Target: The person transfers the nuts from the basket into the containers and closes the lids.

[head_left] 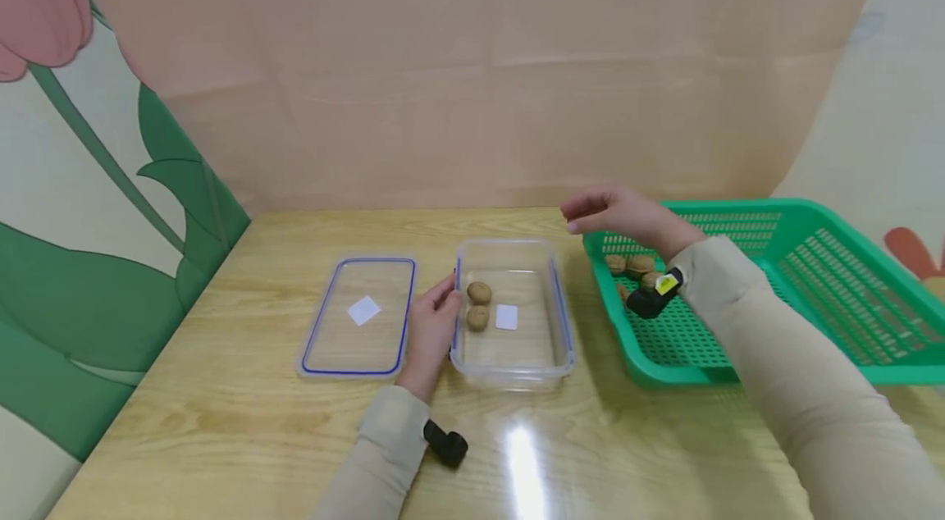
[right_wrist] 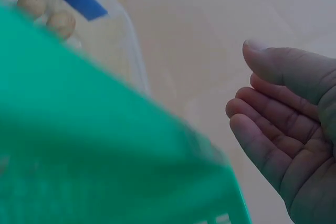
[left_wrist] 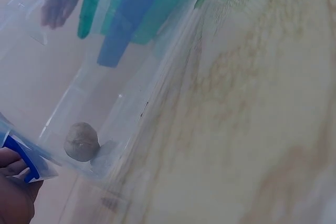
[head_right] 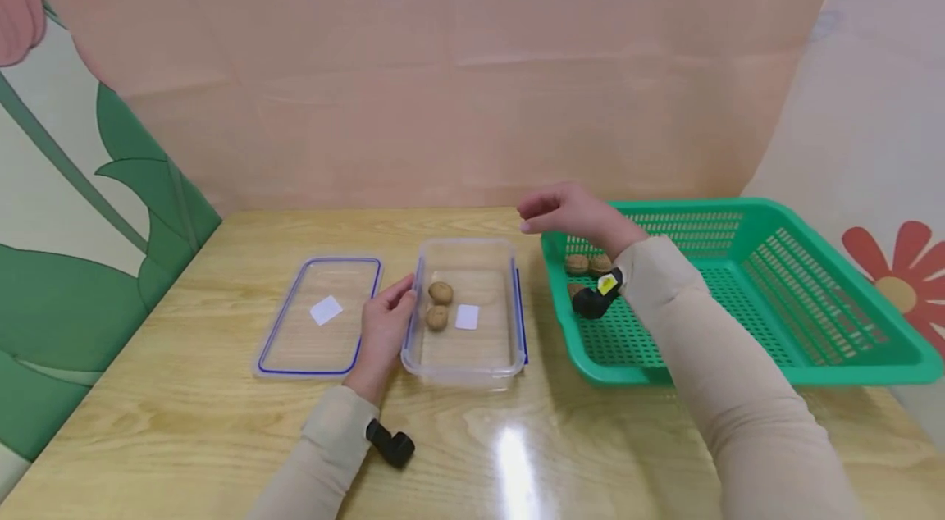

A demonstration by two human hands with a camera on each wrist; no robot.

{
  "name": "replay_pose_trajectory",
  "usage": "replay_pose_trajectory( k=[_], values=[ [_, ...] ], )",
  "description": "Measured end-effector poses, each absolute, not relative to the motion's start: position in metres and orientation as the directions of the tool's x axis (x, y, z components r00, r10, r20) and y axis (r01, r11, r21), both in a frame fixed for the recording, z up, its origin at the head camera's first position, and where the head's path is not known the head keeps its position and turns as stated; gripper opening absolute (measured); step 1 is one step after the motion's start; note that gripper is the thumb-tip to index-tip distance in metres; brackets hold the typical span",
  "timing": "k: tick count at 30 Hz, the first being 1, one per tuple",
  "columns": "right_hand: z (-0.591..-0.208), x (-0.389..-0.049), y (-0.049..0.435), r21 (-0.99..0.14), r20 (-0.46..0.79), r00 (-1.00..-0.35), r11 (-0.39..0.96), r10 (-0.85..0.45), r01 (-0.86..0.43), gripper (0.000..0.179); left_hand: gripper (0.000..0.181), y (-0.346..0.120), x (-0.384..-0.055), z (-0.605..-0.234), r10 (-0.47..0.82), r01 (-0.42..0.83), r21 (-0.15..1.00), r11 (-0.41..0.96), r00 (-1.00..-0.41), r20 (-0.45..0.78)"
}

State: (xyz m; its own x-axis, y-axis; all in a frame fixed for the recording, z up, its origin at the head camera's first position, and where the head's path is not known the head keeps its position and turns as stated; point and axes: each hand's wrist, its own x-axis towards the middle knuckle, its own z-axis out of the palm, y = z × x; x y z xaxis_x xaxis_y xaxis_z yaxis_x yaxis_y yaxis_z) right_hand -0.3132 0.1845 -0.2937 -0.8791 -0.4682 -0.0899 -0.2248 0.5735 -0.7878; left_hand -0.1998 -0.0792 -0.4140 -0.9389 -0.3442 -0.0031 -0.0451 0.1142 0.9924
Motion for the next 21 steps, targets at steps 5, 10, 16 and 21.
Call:
replay_pose_trajectory(
  k=[5,10,16,21],
  values=[
    [-0.293,-0.308,0.210,-0.763,-0.126,-0.888,0.615,-0.443,-0.199,0.051,0.033,-0.082,-0.200,-0.412,-0.344,-0.054,0.992,0.114,-0.939,-0.012],
    [-0.297,-0.305,0.235,-0.713,-0.149,-0.866,0.659,-0.477,-0.240,0.055,0.033,-0.082,-0.201,-0.413,-0.340,-0.052,0.993,0.104,-0.940,-0.014],
    [-0.306,-0.303,0.260,-0.671,-0.183,-0.854,0.696,-0.487,-0.253,0.055,0.033,-0.083,-0.201,-0.414,-0.344,-0.061,0.993,0.102,-0.939,-0.022],
    [-0.316,-0.306,0.274,-0.660,-0.212,-0.834,0.704,-0.509,-0.262,0.055,0.032,-0.086,-0.201,-0.413,-0.357,-0.026,0.993,0.111,-0.934,0.016]
  ],
)
